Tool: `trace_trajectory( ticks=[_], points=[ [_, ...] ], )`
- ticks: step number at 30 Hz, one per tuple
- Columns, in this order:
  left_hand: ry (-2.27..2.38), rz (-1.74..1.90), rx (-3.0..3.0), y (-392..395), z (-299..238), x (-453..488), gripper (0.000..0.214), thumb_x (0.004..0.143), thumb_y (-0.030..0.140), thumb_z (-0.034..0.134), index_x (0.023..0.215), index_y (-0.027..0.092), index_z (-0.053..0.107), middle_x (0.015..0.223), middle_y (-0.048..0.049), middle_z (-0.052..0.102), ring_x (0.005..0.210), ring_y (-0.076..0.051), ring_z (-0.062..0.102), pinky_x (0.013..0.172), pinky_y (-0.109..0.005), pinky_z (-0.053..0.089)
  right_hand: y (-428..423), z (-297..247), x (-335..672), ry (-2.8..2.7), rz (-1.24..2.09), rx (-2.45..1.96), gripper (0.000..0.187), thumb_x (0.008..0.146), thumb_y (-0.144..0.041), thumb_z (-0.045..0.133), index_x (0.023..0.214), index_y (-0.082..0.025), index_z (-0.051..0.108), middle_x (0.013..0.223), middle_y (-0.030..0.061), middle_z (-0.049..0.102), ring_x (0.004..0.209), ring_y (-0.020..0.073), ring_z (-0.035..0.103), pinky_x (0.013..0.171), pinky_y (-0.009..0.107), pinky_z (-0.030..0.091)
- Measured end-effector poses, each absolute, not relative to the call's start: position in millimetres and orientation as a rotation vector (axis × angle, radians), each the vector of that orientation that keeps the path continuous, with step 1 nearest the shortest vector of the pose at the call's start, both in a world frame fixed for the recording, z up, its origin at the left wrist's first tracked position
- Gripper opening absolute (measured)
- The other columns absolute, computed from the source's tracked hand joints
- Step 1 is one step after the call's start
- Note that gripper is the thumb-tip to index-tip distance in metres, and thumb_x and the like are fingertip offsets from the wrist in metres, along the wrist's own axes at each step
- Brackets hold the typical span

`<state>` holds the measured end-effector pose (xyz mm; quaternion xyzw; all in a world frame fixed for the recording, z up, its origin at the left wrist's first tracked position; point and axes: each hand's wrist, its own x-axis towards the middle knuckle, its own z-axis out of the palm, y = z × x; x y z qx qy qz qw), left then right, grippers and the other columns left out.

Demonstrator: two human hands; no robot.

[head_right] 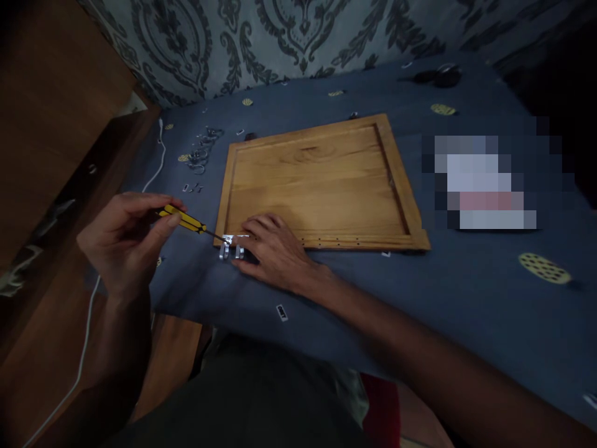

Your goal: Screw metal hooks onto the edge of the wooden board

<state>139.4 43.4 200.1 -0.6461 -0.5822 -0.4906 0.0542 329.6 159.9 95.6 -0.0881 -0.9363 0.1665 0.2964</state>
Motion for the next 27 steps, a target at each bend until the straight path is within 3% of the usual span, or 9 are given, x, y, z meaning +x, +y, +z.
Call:
trace_trajectory(
  ticks=[7, 14, 27],
  points=[
    [-1.766, -1.459, -1.838, 44, 199, 147, 0.019, 0.083, 0.021, 0.086, 0.099, 0.028, 0.078, 0.086, 0.0028, 0.073, 0.076, -0.012, 0.068, 0.064, -0.024, 0.057, 160, 94, 330, -2.509, 0.451, -0.237, 0.033, 0.098, -0.043, 0.068, 0.12, -0.019, 0.075, 0.117, 0.014, 0.071, 0.115, 0.0311, 0.061, 0.1, 0.049, 0.047],
    [-1.841, -1.544, -1.682, 44, 197, 152, 0.026, 0.076, 0.019, 0.091, 0.098, 0.027, 0.079, 0.082, 0.0063, 0.073, 0.071, -0.009, 0.069, 0.067, -0.02, 0.058, 160, 96, 331, -2.506, 0.445, -0.231, 0.033, 0.097, -0.041, 0.069, 0.119, -0.017, 0.075, 0.117, 0.0147, 0.072, 0.115, 0.0311, 0.061, 0.101, 0.048, 0.048],
    [-1.811, -1.546, -1.904, 47, 200, 145, 0.022, 0.087, 0.019, 0.083, 0.107, 0.027, 0.079, 0.094, 0.0031, 0.08, 0.085, -0.012, 0.077, 0.077, -0.023, 0.065, 160, 96, 331, -2.506, 0.484, -0.247, 0.031, 0.098, -0.04, 0.069, 0.12, -0.02, 0.074, 0.12, 0.0134, 0.072, 0.117, 0.0303, 0.06, 0.103, 0.048, 0.046]
  ],
)
